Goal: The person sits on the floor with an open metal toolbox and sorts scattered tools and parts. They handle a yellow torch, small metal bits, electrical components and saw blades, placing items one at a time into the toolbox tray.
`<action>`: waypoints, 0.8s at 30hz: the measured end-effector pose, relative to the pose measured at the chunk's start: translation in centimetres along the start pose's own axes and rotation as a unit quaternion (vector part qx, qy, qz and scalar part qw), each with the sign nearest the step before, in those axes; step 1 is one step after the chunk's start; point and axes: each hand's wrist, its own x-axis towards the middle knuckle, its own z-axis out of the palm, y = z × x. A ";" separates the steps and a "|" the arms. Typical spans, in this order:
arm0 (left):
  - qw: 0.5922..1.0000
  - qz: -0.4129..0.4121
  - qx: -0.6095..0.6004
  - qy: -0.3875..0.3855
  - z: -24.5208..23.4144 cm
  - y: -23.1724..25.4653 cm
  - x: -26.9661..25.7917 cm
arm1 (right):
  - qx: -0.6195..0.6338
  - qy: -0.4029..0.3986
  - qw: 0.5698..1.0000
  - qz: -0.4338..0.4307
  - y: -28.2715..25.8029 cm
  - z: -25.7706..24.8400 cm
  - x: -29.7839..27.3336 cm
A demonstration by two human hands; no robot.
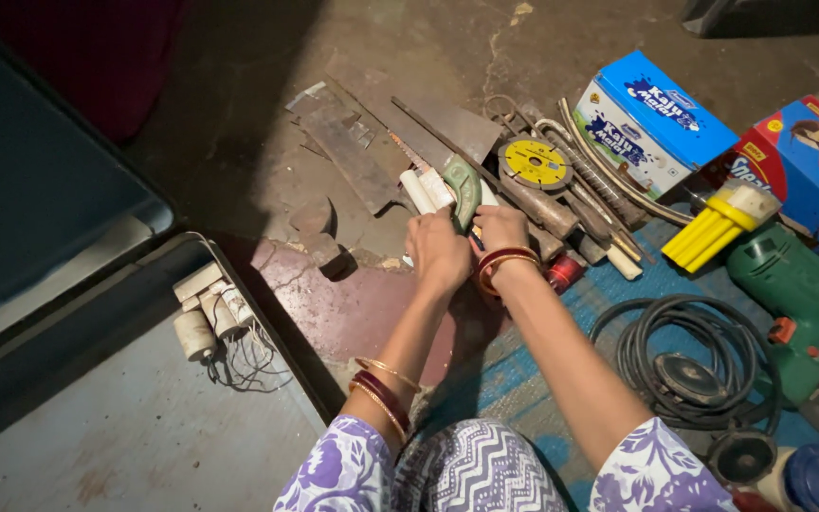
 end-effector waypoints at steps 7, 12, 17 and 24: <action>0.996 -0.060 -0.060 -0.020 -0.8 -0.4 -0.3 | -0.013 -0.031 0.999 0.021 0.1 -0.3 -0.1; 0.997 -0.010 -0.081 -0.004 -1.6 -0.6 -0.6 | -0.039 -0.011 0.999 0.016 -0.6 0.4 -1.1; 0.995 0.000 -0.096 0.003 -2.2 -0.1 -1.1 | -0.090 0.008 0.995 0.047 -0.4 0.1 -0.6; 0.988 0.002 -0.156 -0.023 -4.2 1.7 -3.0 | 0.024 -0.094 0.991 -0.088 0.3 -1.8 -1.4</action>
